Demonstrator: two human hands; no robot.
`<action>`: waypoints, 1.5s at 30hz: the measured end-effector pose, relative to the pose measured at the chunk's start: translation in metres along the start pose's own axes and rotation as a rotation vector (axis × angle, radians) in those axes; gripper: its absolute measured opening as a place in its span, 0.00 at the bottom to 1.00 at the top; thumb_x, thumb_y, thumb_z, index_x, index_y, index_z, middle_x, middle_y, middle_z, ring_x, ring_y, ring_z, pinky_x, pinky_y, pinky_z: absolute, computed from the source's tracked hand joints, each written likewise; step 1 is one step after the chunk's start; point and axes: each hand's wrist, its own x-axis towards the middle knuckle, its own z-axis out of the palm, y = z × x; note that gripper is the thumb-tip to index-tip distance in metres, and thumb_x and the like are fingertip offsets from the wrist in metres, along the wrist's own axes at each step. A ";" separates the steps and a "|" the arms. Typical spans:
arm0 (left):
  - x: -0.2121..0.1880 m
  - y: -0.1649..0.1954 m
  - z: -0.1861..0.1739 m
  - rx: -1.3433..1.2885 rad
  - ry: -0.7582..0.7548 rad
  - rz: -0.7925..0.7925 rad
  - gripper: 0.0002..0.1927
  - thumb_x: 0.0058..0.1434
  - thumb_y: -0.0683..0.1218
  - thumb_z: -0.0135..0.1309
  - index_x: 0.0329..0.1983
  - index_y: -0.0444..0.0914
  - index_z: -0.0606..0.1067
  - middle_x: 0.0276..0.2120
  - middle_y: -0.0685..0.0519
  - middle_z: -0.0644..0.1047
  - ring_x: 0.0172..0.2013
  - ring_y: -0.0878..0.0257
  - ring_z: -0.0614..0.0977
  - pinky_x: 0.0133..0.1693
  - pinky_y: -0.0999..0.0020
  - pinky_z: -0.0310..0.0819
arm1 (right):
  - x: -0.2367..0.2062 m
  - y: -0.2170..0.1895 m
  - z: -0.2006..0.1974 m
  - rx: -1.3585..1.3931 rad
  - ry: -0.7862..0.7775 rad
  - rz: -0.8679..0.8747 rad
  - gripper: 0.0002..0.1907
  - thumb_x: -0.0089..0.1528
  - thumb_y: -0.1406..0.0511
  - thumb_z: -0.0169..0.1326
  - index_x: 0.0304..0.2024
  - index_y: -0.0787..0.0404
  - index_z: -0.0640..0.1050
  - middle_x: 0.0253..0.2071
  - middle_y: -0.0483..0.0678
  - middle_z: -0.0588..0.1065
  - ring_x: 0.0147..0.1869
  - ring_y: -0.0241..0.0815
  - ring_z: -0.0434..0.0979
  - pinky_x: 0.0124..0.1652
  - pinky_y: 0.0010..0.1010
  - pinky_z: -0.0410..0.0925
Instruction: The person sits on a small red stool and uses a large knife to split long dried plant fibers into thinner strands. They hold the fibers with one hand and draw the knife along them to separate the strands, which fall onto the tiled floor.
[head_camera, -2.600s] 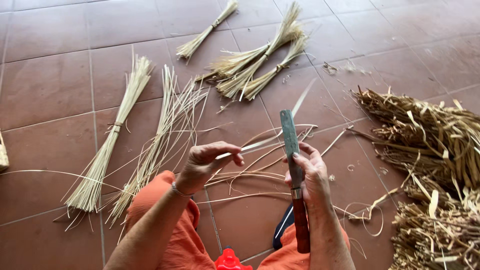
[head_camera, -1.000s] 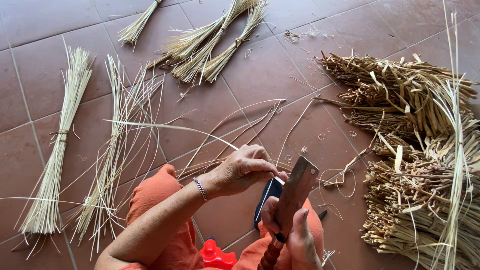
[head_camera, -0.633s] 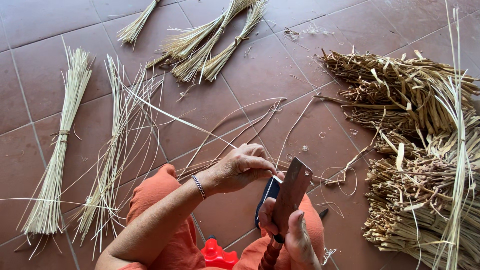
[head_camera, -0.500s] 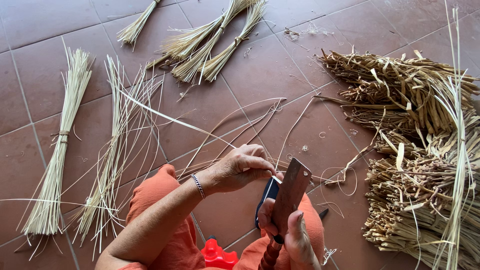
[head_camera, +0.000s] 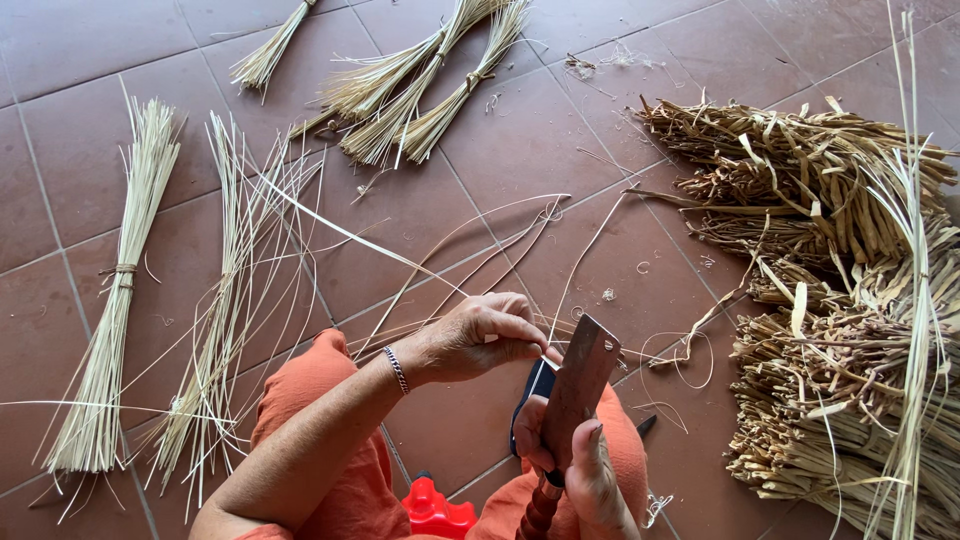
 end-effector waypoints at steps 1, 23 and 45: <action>0.000 0.000 0.000 0.000 -0.007 0.007 0.08 0.65 0.45 0.62 0.47 0.46 0.84 0.29 0.56 0.70 0.35 0.63 0.74 0.38 0.66 0.72 | 0.001 -0.002 0.002 -0.006 0.025 0.009 0.62 0.52 0.24 0.36 0.66 0.66 0.58 0.21 0.44 0.64 0.23 0.33 0.57 0.24 0.25 0.57; 0.002 -0.009 0.003 -0.044 -0.054 -0.026 0.07 0.63 0.45 0.64 0.45 0.43 0.84 0.32 0.56 0.76 0.37 0.64 0.78 0.38 0.68 0.72 | 0.000 -0.008 0.007 0.027 0.026 -0.001 0.68 0.52 0.25 0.37 0.76 0.66 0.45 0.22 0.45 0.66 0.21 0.31 0.58 0.23 0.25 0.59; 0.001 -0.002 -0.001 -0.164 -0.141 -0.085 0.08 0.65 0.45 0.62 0.45 0.42 0.84 0.33 0.57 0.75 0.36 0.67 0.76 0.38 0.69 0.71 | -0.007 -0.010 0.016 0.057 0.022 -0.013 0.69 0.51 0.24 0.40 0.75 0.69 0.48 0.22 0.43 0.64 0.23 0.30 0.56 0.26 0.24 0.57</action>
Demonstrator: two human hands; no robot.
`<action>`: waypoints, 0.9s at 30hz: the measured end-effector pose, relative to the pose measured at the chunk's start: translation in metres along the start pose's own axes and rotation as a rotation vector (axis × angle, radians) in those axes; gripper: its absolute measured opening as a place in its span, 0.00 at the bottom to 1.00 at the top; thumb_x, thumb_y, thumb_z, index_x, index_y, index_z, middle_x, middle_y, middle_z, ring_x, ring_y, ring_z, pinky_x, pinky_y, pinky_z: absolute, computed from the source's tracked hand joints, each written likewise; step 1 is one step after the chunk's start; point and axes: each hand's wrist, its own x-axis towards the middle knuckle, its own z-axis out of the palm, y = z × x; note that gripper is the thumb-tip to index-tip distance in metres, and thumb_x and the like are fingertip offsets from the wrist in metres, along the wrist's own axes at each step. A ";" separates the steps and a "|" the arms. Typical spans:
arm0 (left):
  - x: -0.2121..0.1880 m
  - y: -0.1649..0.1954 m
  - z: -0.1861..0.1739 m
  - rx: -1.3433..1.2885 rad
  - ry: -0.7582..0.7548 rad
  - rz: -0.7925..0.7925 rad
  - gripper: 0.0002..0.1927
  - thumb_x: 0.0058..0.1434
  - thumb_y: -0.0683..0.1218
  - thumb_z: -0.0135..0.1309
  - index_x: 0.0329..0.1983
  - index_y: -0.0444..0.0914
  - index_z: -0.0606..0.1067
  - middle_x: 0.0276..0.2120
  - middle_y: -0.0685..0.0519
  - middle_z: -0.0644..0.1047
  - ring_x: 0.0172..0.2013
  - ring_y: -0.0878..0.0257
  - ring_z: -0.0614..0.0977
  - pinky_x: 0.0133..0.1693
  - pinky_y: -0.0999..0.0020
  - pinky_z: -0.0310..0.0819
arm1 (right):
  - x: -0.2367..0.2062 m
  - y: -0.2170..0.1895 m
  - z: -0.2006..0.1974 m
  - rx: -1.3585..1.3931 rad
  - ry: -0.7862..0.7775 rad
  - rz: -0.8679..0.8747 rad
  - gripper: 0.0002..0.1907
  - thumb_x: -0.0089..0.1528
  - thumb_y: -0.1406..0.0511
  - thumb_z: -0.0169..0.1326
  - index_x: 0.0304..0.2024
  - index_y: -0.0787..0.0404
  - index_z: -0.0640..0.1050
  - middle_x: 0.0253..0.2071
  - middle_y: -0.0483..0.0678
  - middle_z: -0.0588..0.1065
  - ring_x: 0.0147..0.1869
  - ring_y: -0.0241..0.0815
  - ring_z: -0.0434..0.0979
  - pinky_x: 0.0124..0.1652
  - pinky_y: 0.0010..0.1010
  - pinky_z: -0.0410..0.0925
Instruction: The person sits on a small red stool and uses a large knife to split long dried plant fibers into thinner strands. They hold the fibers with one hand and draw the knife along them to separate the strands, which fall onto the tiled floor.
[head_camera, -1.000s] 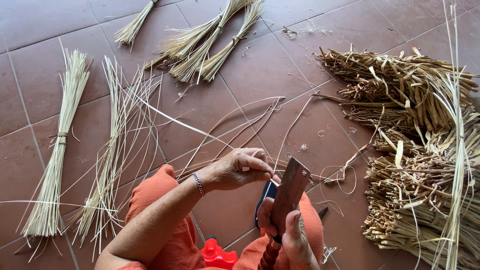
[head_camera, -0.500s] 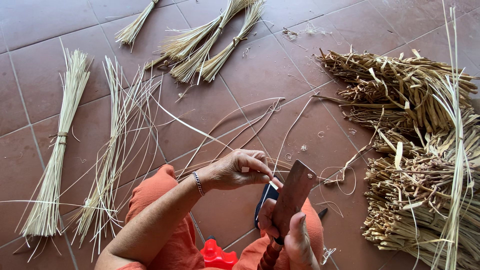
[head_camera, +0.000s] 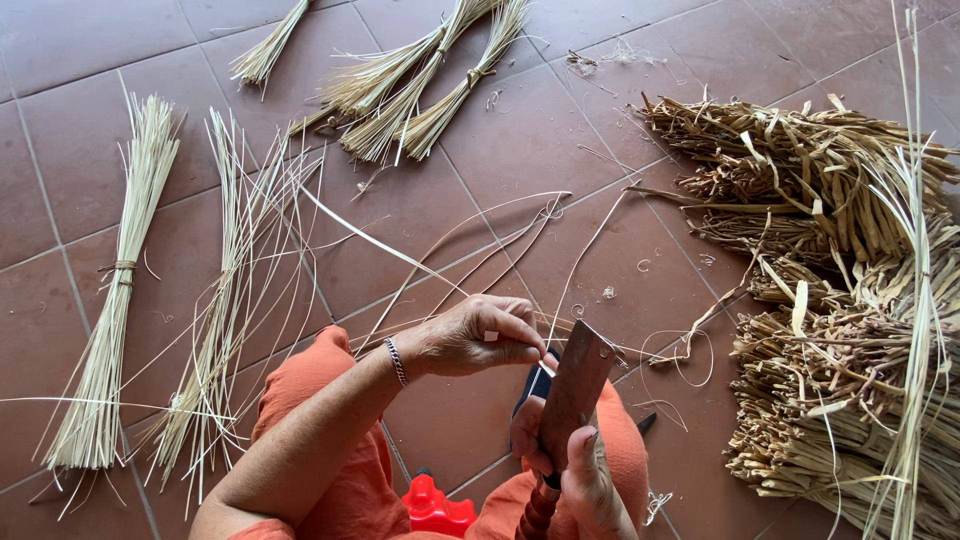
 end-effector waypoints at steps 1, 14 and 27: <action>0.000 0.000 0.000 0.001 -0.005 0.004 0.07 0.65 0.45 0.62 0.45 0.43 0.84 0.33 0.58 0.76 0.36 0.67 0.76 0.38 0.69 0.72 | 0.000 0.000 0.000 0.000 -0.018 -0.008 0.69 0.52 0.24 0.39 0.75 0.72 0.50 0.22 0.43 0.64 0.23 0.30 0.57 0.26 0.25 0.57; 0.000 -0.005 -0.002 -0.035 -0.020 0.017 0.08 0.65 0.45 0.62 0.46 0.41 0.83 0.32 0.58 0.74 0.35 0.67 0.74 0.38 0.70 0.70 | 0.003 -0.012 0.006 -0.058 -0.005 -0.004 0.71 0.51 0.24 0.39 0.75 0.72 0.46 0.19 0.42 0.63 0.21 0.30 0.56 0.23 0.24 0.56; -0.002 0.000 -0.002 -0.022 -0.013 0.024 0.08 0.65 0.45 0.62 0.47 0.43 0.84 0.31 0.58 0.74 0.35 0.67 0.74 0.37 0.70 0.70 | -0.006 0.010 -0.002 -0.036 0.061 0.055 0.58 0.50 0.22 0.41 0.42 0.73 0.71 0.22 0.43 0.63 0.26 0.32 0.56 0.27 0.26 0.52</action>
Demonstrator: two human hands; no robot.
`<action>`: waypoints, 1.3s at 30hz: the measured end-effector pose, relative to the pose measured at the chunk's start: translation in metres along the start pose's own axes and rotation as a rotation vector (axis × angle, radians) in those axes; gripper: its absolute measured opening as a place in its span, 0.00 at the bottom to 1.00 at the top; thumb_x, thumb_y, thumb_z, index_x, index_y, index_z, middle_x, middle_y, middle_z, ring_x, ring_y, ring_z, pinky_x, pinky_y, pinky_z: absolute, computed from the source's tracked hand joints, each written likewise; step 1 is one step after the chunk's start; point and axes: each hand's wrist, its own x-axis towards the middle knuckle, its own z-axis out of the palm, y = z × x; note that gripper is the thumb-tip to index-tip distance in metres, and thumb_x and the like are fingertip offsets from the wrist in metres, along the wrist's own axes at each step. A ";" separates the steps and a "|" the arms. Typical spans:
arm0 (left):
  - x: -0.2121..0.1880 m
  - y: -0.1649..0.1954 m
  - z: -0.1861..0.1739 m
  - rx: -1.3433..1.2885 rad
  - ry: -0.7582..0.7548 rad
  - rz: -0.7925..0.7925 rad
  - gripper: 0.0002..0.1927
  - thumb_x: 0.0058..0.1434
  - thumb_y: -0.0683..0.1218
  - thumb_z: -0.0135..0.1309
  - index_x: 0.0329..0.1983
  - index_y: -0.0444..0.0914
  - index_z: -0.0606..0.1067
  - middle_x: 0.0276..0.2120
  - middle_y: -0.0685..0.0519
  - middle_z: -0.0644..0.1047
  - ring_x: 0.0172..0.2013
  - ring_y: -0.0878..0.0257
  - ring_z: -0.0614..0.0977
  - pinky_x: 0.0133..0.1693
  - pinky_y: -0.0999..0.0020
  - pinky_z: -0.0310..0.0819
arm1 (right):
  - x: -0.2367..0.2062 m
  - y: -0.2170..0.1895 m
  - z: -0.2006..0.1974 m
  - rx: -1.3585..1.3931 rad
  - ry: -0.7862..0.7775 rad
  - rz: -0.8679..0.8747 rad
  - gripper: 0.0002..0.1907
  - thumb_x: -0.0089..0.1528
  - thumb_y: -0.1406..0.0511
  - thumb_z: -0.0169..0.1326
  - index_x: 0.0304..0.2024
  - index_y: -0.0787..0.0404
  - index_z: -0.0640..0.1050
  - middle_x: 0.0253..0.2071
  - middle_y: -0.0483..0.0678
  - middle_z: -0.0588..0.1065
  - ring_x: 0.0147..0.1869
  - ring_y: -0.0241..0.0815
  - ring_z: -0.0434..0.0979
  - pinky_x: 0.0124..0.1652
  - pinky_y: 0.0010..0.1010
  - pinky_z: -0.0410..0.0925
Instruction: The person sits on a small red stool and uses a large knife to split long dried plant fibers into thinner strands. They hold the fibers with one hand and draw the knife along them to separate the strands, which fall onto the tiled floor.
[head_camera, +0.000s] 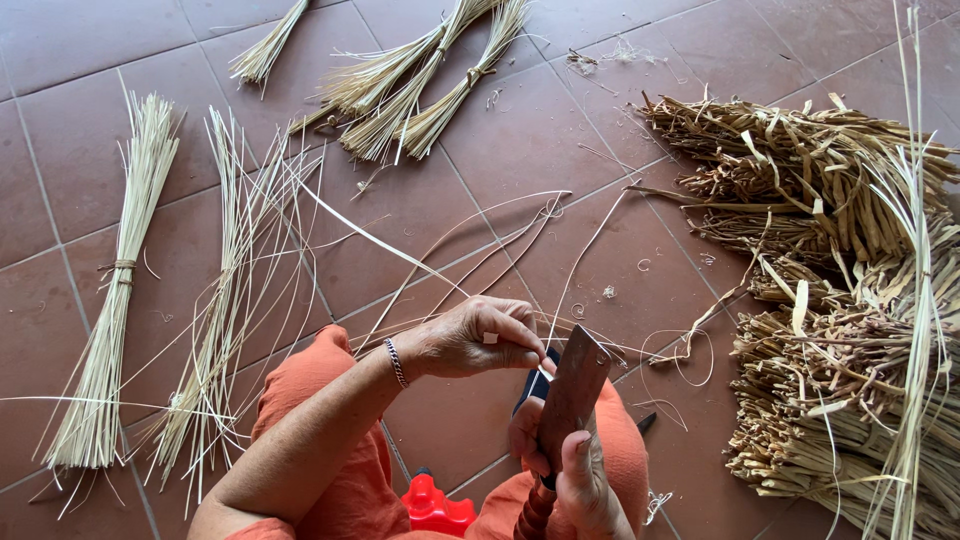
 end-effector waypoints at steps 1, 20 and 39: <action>0.000 0.000 0.000 0.001 0.003 -0.005 0.08 0.64 0.45 0.63 0.46 0.43 0.84 0.31 0.58 0.74 0.34 0.67 0.74 0.37 0.70 0.71 | 0.000 0.002 -0.003 -0.030 0.000 0.009 0.57 0.49 0.21 0.41 0.36 0.70 0.71 0.21 0.43 0.62 0.25 0.32 0.56 0.26 0.26 0.51; 0.001 0.003 0.006 0.058 0.017 0.019 0.08 0.63 0.46 0.63 0.45 0.43 0.83 0.30 0.58 0.73 0.33 0.66 0.74 0.36 0.68 0.70 | 0.002 -0.005 0.000 -0.050 -0.022 -0.059 0.53 0.53 0.23 0.43 0.33 0.69 0.72 0.21 0.43 0.63 0.25 0.31 0.57 0.26 0.23 0.52; -0.006 0.013 -0.018 0.141 0.056 -0.174 0.09 0.62 0.46 0.63 0.43 0.38 0.81 0.32 0.55 0.80 0.32 0.67 0.79 0.34 0.71 0.74 | 0.011 0.002 -0.015 0.169 0.009 -0.205 0.54 0.57 0.31 0.44 0.73 0.56 0.53 0.25 0.51 0.70 0.18 0.32 0.56 0.22 0.25 0.59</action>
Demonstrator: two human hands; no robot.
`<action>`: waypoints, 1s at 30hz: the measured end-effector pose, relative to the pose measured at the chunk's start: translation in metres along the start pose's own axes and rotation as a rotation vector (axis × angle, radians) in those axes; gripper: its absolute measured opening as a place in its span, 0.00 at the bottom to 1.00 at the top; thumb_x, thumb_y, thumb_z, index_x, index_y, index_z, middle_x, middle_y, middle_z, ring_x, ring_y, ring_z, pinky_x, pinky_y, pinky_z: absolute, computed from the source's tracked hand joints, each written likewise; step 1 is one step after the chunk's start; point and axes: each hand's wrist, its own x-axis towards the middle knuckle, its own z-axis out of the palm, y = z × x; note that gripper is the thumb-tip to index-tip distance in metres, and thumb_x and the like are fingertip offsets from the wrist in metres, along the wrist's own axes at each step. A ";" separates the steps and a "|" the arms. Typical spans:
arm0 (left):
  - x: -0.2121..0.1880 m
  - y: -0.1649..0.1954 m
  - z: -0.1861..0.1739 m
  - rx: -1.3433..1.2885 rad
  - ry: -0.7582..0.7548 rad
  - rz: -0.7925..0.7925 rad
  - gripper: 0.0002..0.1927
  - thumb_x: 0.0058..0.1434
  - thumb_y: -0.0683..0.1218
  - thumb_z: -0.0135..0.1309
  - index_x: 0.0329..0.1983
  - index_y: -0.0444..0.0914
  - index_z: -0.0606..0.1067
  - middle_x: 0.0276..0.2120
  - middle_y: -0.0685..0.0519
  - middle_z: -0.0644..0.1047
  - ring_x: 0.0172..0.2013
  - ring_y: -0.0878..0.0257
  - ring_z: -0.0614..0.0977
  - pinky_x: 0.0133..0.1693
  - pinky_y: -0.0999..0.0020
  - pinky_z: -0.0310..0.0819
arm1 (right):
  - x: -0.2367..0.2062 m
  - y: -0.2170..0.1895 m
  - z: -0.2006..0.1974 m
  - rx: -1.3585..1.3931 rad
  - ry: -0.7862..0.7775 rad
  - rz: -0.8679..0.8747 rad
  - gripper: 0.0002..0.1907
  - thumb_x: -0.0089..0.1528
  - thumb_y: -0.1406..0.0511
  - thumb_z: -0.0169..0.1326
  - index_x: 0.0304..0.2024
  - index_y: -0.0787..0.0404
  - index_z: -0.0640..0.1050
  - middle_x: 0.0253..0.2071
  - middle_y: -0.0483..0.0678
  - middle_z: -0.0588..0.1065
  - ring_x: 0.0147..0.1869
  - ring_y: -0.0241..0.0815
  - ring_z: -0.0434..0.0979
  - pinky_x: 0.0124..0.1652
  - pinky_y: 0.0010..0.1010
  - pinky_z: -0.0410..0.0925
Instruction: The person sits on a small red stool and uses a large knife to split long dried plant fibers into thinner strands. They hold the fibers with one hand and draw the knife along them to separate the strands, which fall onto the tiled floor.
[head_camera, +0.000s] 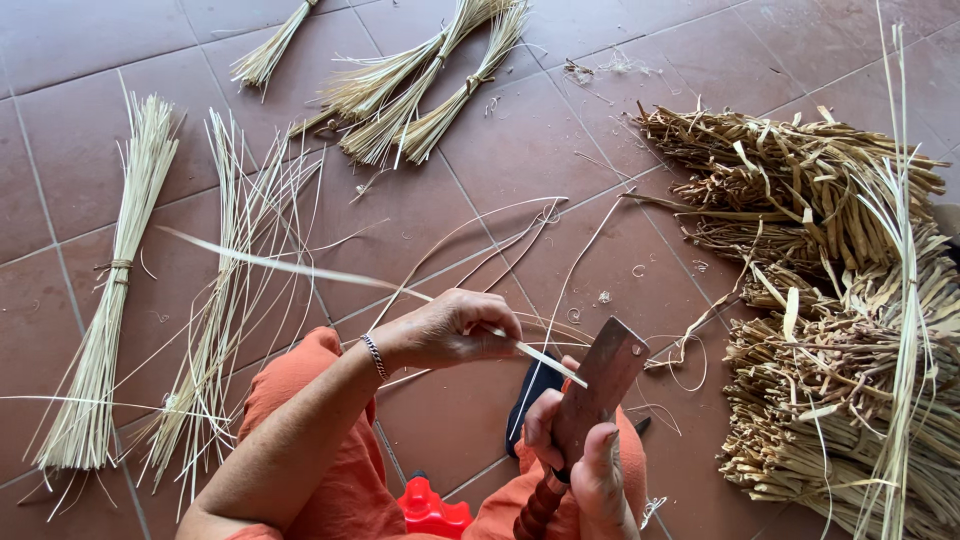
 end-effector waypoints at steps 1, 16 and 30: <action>0.000 -0.002 0.001 -0.009 0.005 0.035 0.08 0.62 0.45 0.63 0.42 0.38 0.82 0.32 0.55 0.79 0.32 0.67 0.79 0.35 0.70 0.74 | 0.000 0.000 0.001 0.029 -0.023 0.003 0.54 0.58 0.31 0.44 0.73 0.56 0.52 0.26 0.51 0.70 0.19 0.31 0.56 0.24 0.27 0.61; -0.001 -0.018 0.031 -0.454 -0.072 0.015 0.07 0.63 0.41 0.64 0.42 0.34 0.81 0.42 0.56 0.83 0.44 0.71 0.82 0.46 0.74 0.79 | -0.001 -0.023 0.030 -0.153 -0.070 0.171 0.62 0.54 0.27 0.43 0.74 0.63 0.53 0.22 0.44 0.65 0.23 0.29 0.57 0.24 0.21 0.57; -0.006 -0.003 0.023 -0.339 0.005 -0.134 0.10 0.63 0.40 0.60 0.46 0.35 0.82 0.35 0.58 0.82 0.38 0.74 0.80 0.41 0.76 0.76 | -0.012 -0.055 0.026 -0.010 -0.035 0.127 0.49 0.57 0.37 0.52 0.67 0.63 0.60 0.30 0.52 0.77 0.20 0.32 0.68 0.19 0.22 0.61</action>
